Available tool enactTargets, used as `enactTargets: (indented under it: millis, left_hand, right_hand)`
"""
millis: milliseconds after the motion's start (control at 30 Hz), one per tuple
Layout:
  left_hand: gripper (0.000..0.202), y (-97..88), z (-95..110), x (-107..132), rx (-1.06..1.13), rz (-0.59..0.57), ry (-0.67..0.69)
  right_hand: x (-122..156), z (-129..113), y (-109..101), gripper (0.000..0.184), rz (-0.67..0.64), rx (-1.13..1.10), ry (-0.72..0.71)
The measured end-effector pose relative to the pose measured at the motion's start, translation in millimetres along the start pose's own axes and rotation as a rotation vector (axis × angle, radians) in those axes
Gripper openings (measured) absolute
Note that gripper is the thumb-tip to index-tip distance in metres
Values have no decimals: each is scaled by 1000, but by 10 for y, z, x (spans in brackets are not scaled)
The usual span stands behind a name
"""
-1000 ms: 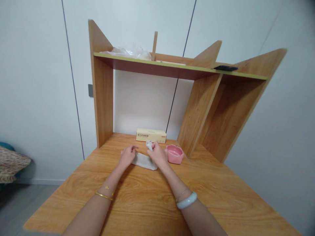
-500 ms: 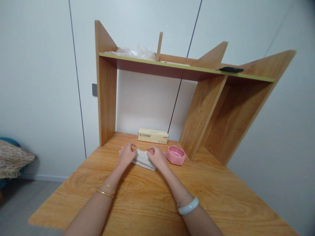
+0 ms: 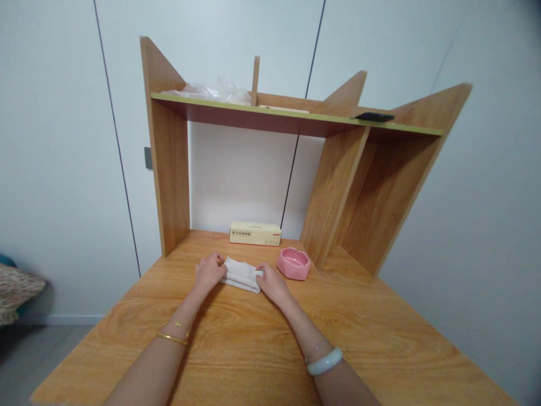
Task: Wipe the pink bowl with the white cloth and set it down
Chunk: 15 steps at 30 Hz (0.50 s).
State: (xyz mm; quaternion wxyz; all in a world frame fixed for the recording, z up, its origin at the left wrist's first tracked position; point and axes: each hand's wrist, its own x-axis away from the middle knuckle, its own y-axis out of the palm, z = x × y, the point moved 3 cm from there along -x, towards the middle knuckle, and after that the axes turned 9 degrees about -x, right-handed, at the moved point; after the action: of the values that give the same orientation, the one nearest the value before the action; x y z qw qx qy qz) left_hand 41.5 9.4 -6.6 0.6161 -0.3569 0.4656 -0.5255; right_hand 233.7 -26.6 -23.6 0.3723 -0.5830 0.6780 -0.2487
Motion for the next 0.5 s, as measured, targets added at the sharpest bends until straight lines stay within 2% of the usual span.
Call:
enactTargets:
  millis: [167, 367, 500]
  left_hand:
    - [20, -32, -14, 1, -11, -6, -34]
    - [16, 26, 22, 20, -6, -72, -11]
    - [19, 24, 61, 30, 10, -85, 31]
  right_hand:
    - [6, 106, -57, 26, 74, -82, 101]
    - [-39, 119, -9, 27, 73, -239, 130]
    - [-19, 155, -184, 31, 6, -224, 145]
